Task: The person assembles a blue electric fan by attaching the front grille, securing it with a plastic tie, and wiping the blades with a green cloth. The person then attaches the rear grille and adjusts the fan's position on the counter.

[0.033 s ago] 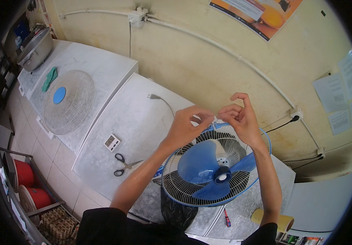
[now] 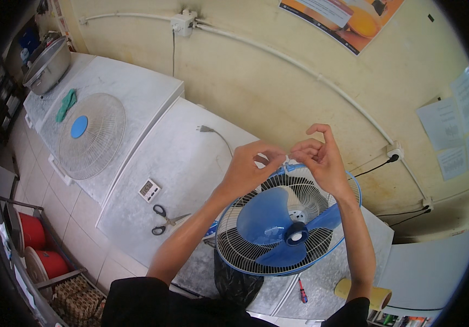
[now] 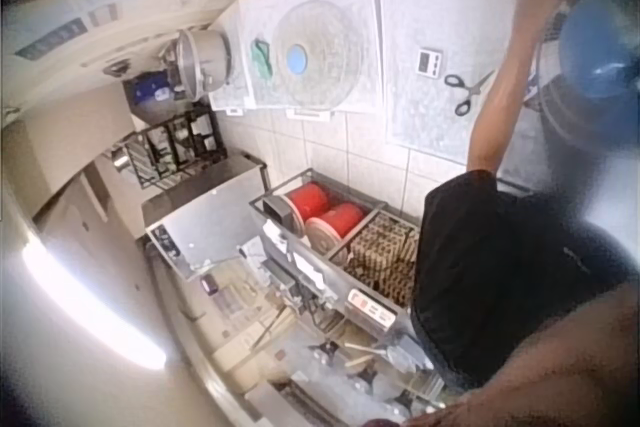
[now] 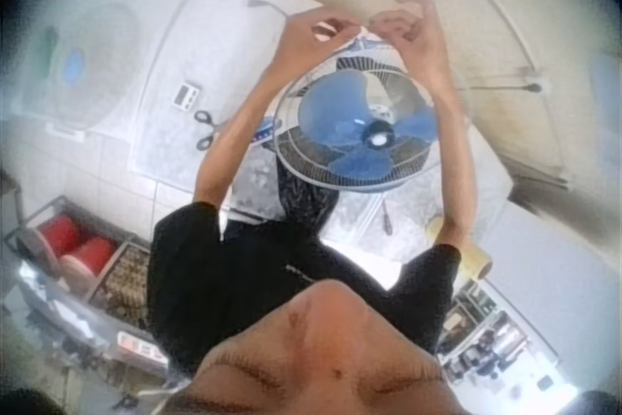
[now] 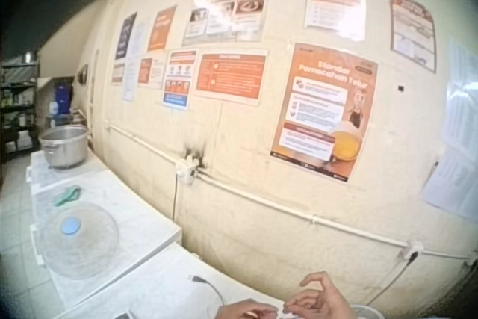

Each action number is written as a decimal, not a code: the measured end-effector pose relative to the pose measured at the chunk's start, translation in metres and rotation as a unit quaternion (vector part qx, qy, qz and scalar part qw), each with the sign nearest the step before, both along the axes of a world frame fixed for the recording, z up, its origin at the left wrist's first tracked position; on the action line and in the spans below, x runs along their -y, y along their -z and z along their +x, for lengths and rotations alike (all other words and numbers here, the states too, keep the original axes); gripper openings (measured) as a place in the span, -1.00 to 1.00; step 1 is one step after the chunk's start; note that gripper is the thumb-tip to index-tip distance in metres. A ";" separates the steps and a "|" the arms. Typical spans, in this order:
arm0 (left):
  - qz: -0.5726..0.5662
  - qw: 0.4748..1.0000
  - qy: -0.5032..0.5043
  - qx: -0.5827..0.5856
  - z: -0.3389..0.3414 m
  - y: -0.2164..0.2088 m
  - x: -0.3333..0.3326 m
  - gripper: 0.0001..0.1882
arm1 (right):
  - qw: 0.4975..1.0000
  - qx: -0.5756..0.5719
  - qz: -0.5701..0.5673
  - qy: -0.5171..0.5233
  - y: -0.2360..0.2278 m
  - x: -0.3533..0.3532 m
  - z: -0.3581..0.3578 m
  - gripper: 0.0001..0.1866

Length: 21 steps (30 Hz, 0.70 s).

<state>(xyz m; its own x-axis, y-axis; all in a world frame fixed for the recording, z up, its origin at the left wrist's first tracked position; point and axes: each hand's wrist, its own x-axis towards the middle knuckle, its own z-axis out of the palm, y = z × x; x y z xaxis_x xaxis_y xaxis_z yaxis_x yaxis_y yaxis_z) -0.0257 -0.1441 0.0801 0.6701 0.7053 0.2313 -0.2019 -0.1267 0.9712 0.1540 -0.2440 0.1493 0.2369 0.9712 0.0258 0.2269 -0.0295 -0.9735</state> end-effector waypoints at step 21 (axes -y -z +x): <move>0.028 0.999 0.036 -0.005 0.012 -0.007 -0.010 -0.86 | 0.996 0.074 -0.049 -0.028 -0.008 -0.005 -0.001 -0.67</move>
